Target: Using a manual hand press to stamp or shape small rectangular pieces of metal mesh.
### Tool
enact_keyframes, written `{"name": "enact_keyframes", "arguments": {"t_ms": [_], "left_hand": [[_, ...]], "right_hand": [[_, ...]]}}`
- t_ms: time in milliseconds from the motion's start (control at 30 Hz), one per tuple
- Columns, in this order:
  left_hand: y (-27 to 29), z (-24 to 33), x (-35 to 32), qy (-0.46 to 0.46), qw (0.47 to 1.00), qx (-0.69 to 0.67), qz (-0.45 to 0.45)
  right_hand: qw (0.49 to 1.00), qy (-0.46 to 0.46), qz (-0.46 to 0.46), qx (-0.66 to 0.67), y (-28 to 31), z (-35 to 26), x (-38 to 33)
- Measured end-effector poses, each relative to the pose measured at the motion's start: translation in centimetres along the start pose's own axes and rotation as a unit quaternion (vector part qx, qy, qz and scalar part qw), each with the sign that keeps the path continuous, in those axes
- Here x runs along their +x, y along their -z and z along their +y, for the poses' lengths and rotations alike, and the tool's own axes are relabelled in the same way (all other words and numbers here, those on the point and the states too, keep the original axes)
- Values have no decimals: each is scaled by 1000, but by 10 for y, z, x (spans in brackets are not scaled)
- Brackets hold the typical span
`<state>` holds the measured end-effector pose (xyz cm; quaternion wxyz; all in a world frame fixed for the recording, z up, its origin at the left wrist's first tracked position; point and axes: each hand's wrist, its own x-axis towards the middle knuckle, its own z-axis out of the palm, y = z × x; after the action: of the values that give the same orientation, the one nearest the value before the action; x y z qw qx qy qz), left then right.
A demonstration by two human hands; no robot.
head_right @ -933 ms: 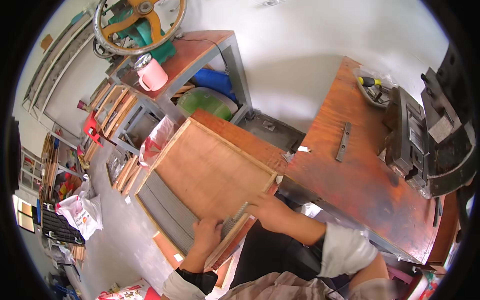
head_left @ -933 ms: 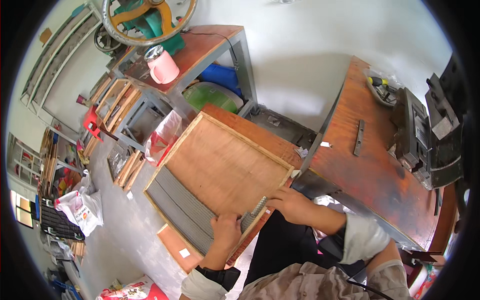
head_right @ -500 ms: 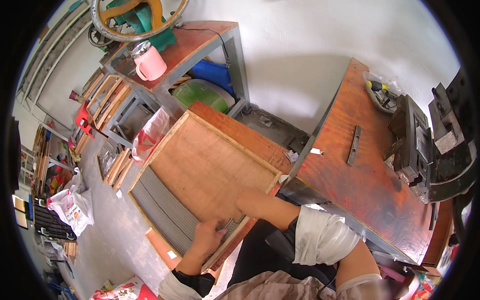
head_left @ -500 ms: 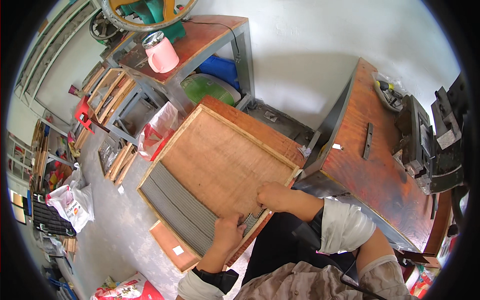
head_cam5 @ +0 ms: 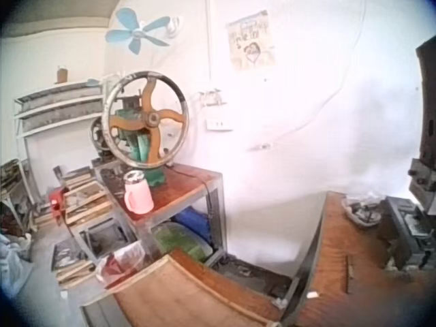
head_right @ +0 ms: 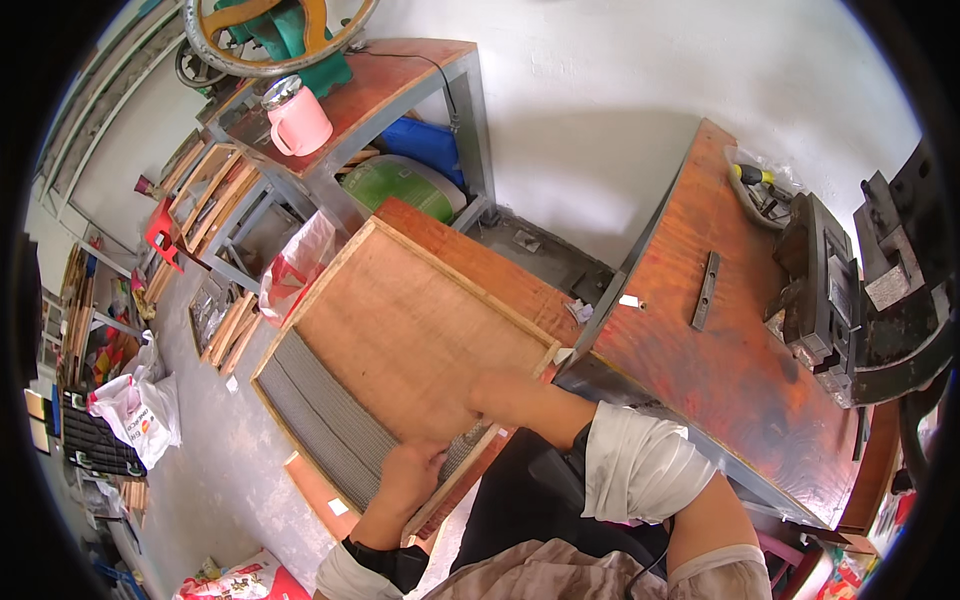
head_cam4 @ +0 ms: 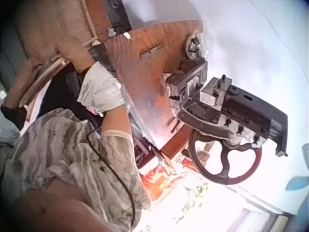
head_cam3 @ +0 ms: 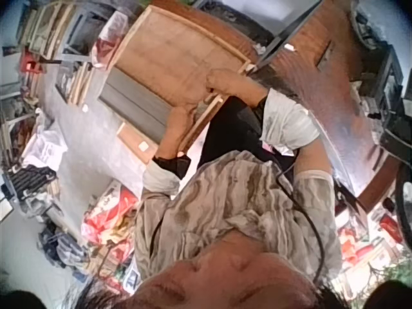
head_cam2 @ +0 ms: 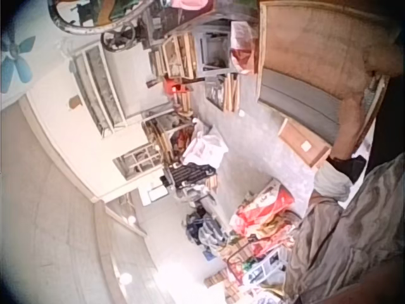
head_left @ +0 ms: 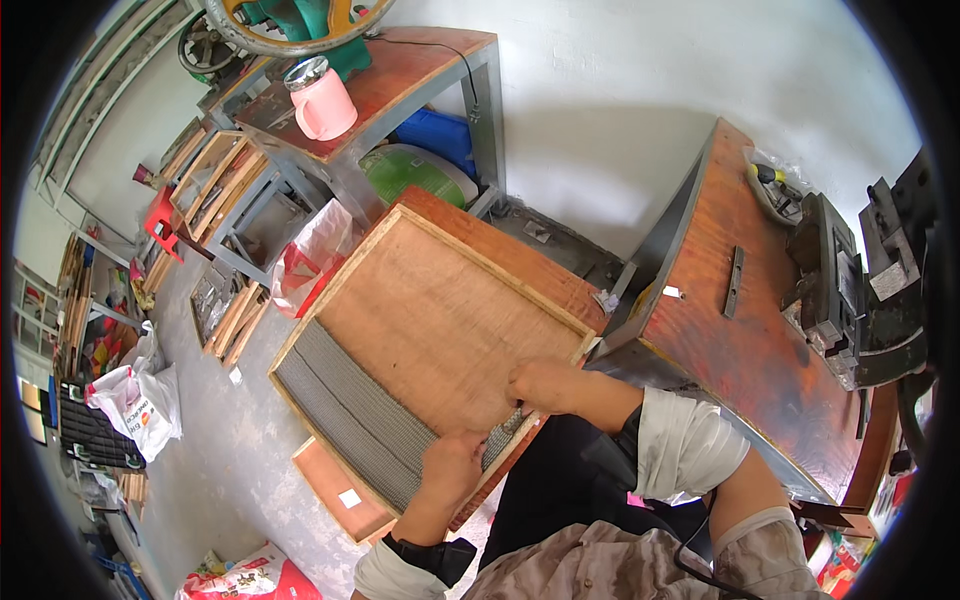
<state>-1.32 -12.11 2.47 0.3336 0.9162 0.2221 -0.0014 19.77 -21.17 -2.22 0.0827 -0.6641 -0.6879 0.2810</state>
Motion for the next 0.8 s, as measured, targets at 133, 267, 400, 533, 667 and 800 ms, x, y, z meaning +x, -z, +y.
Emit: {"name": "enact_keyframes", "arguments": {"t_ms": [133, 267, 400, 533, 667, 800], "left_hand": [[-7, -3, -5, 6, 999, 1, 33], [-6, -9, -11, -70, 994, 49, 65], [-7, -5, -19, -66, 988, 87, 105], [-15, -6, -20, -31, 986, 33, 157], [-17, -16, -15, -85, 964, 20, 252], [-3, -22, -5, -84, 991, -26, 103]], "right_hand": [[997, -27, -18, -76, -1, -13, 5], [995, 21, 70, -69, -6, -10, 3], [978, -39, 206, 2, -5, -26, 19], [973, 117, 198, 9, -17, -52, 36], [984, 126, 122, -4, -22, -55, 34], [999, 10, -3, 40, 8, -52, 19]]}}
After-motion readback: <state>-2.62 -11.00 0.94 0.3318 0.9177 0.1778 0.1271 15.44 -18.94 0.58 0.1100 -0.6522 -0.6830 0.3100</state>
